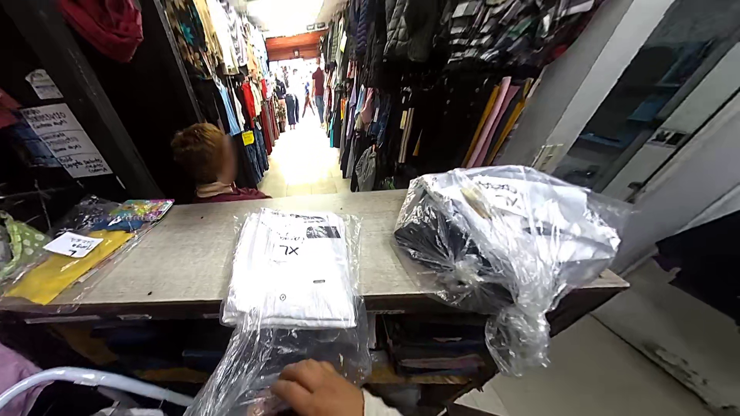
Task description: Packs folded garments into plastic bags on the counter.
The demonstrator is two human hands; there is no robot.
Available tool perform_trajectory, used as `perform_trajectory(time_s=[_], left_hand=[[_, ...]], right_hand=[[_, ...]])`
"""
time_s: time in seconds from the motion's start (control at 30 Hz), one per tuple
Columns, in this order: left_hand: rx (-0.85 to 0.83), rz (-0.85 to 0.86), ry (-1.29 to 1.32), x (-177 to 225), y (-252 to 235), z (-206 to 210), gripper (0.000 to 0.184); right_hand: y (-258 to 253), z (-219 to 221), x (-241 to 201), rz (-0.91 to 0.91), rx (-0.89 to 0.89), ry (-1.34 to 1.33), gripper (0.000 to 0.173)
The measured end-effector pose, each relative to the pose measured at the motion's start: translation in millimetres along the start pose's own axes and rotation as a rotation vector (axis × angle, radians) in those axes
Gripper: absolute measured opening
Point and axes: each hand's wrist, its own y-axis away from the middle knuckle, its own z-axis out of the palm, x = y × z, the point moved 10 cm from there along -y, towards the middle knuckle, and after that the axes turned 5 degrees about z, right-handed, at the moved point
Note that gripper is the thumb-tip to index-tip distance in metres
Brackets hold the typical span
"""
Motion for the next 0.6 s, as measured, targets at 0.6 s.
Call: perform_trajectory(time_s=[0.6], left_hand=[[0.177,-0.476,1.227,-42,-86,65,0.037]], right_hand=[[-40,-59,-24,-0.122,0.252,-0.177,0.021]])
